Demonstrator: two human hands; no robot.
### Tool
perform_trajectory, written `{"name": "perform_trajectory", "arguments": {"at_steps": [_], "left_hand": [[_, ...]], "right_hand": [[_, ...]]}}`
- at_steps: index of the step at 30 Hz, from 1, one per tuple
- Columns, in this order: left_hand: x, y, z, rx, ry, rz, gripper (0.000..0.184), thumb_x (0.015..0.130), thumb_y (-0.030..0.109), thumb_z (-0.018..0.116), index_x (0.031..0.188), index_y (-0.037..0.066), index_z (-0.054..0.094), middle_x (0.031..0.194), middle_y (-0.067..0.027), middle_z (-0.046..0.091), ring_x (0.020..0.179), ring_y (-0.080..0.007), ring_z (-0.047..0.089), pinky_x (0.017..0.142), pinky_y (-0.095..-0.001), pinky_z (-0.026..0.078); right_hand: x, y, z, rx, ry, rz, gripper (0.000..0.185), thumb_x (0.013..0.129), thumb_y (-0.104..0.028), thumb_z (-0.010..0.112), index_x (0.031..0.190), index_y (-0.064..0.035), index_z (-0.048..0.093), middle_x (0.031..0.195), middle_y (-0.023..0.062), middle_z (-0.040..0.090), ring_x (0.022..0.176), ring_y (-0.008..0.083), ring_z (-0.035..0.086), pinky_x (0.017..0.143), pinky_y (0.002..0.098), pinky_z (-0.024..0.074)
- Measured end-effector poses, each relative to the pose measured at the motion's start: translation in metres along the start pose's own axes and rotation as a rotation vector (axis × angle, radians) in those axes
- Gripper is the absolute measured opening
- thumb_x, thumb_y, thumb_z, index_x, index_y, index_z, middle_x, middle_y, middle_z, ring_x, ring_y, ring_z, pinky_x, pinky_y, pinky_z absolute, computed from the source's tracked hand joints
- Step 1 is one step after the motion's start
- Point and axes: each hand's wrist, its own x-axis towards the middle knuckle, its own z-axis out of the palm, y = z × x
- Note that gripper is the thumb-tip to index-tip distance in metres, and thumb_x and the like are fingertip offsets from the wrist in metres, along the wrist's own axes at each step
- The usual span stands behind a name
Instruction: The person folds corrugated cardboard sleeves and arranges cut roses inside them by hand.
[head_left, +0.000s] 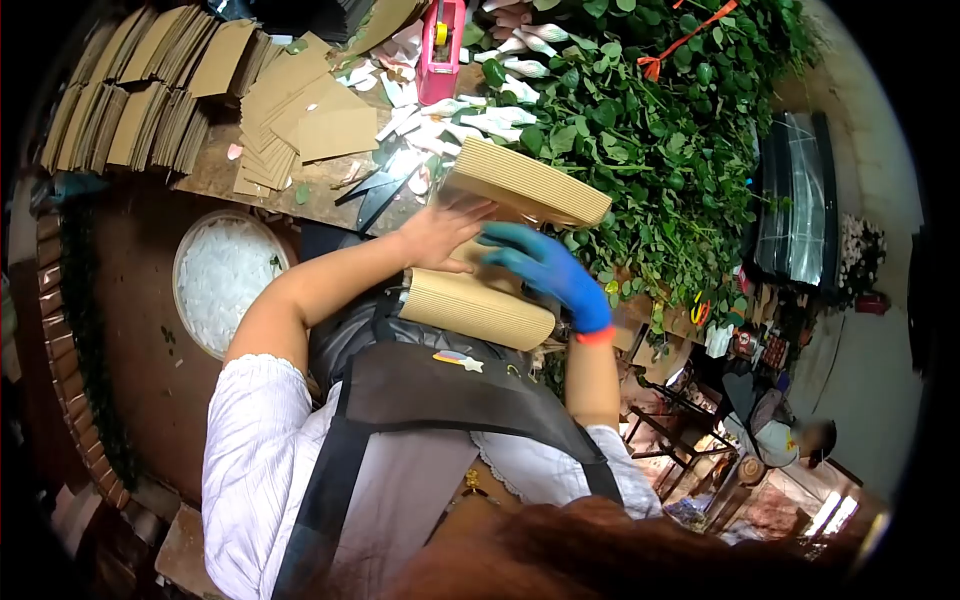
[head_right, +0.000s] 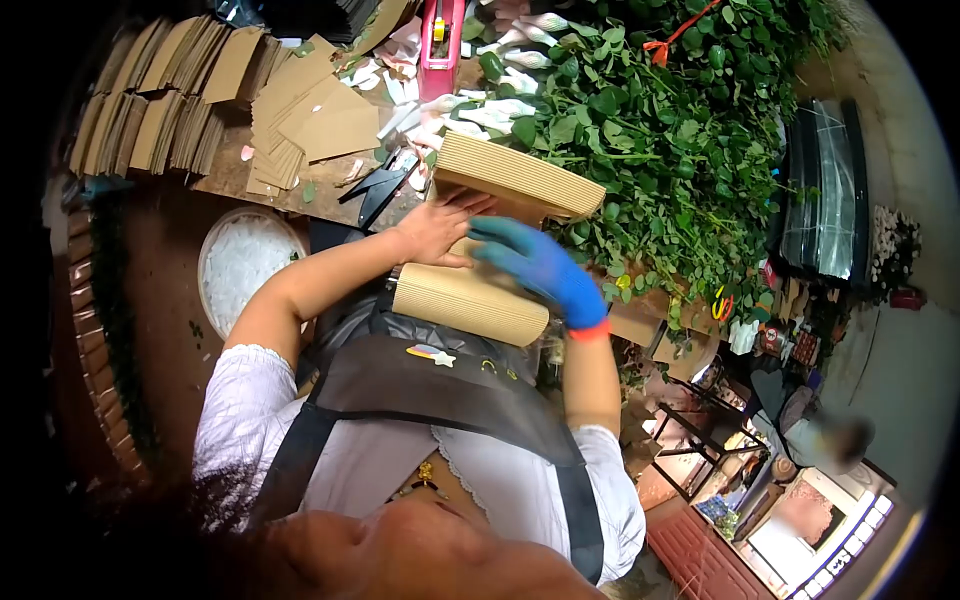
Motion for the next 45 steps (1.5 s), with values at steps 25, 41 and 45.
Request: {"name": "perform_trajectory", "arguments": {"at_steps": [25,41,45], "left_hand": [[-0.001,-0.006,0.018,-0.009,0.124,0.049,0.1,0.086,0.072,0.051,0.157,0.003,0.031,0.166,-0.0138,0.025,0.155,-0.0259,0.017,0.125,-0.0516,0.004],[0.01,-0.014,0.05,-0.488,0.302,0.058,0.071,0.104,0.047,0.041,0.158,0.003,0.025,0.165,-0.0134,0.026,0.151,-0.0235,0.027,0.126,-0.0398,0.018],[0.008,-0.002,0.06,-0.563,0.28,0.03,0.068,0.103,0.043,0.043,0.156,0.003,0.03,0.163,-0.0139,0.03,0.149,-0.0244,0.031,0.124,-0.0394,0.022]], "right_hand": [[-0.051,-0.1,-0.027,-1.064,1.1,-0.572,0.051,0.094,-0.014,0.068,0.141,-0.0003,0.055,0.14,0.0183,0.06,0.13,0.0302,0.056,0.11,0.0414,0.0419],[0.297,0.01,0.135,-1.71,0.169,-0.311,0.057,0.083,-0.023,0.072,0.135,-0.0091,0.054,0.119,0.0126,0.066,0.097,0.0306,0.068,0.078,0.0431,0.0531],[0.192,-0.033,0.108,-1.299,0.156,-0.796,0.038,0.093,-0.017,0.059,0.131,-0.0147,0.059,0.11,0.0097,0.068,0.094,0.0284,0.068,0.074,0.0382,0.0539]]}}
